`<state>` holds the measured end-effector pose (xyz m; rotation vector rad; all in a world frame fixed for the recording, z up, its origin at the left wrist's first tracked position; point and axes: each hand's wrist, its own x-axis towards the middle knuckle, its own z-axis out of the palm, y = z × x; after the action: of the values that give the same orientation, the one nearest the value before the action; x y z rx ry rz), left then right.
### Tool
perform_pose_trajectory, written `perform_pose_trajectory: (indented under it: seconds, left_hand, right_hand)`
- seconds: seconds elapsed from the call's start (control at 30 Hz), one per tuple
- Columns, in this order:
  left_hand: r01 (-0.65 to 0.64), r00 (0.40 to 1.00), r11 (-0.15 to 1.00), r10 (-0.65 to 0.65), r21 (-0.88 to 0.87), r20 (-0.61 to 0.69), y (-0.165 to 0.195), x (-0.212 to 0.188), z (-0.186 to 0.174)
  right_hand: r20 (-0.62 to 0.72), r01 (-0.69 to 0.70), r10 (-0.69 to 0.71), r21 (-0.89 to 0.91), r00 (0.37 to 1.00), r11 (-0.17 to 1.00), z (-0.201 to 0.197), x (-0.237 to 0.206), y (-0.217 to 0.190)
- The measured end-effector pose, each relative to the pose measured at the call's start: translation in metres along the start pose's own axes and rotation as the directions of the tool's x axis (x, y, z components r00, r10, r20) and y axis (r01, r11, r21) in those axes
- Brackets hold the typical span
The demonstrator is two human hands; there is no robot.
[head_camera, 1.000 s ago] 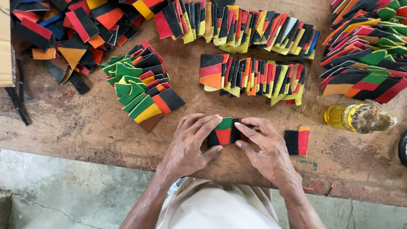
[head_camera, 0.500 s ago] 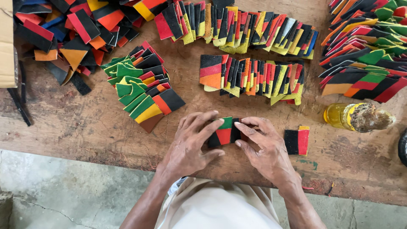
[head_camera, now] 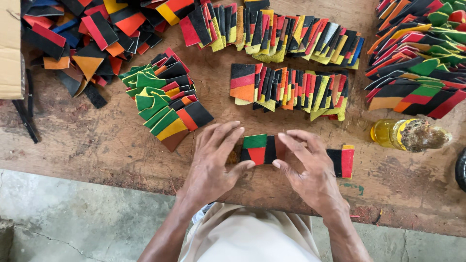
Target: The person picks up small multicolored foam pieces one at a time, aligns matching pieces together, and presses the pairs before stacking them into rows on the work table, building up groups of assembled pieces.
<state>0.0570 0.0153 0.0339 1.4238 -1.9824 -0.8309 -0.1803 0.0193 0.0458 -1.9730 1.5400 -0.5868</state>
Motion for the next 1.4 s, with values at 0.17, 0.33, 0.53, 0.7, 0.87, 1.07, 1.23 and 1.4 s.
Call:
perform_pose_trajectory:
  seconds: [0.17,0.33,0.53,0.7,0.87,1.07,1.23,1.4]
  left_hand:
    - [-0.043,0.998,0.999,0.041,0.028,0.046,0.005,0.01,0.009]
    - [-0.042,0.996,0.999,0.042,-0.007,0.078,0.009,0.009,0.009]
    - [0.183,0.983,0.859,-0.145,-0.479,0.116,0.017,0.008,0.009]
    - [0.393,0.916,0.559,-0.307,-0.73,0.258,0.019,0.012,0.014]
    - [0.315,0.945,0.432,-0.225,-0.845,0.237,0.011,0.015,0.021]
    - [0.291,0.947,0.47,-0.265,-0.833,0.181,0.009,0.014,0.031]
    - [0.206,0.969,0.557,-0.231,-0.804,0.089,0.011,0.018,0.032]
    - [0.282,0.957,0.521,-0.211,-0.806,0.198,0.007,0.018,0.024]
  right_hand:
    - [-0.039,0.051,-0.057,-0.126,0.998,0.991,0.008,0.005,0.008]
    - [0.022,-0.166,0.165,0.184,0.986,0.969,0.017,-0.002,0.013]
    - [0.161,-0.307,0.262,0.517,0.952,0.799,0.007,0.001,0.011]
    - [0.352,-0.457,0.292,0.674,0.889,0.58,-0.006,0.01,0.003]
    - [0.357,-0.453,0.281,0.672,0.891,0.586,-0.002,0.011,0.005]
    - [0.291,-0.438,0.329,0.655,0.898,0.616,0.011,0.01,0.009]
    - [0.295,-0.473,0.371,0.589,0.881,0.656,0.011,0.013,0.001]
    - [0.455,-0.543,0.318,0.547,0.832,0.637,-0.009,0.022,0.003]
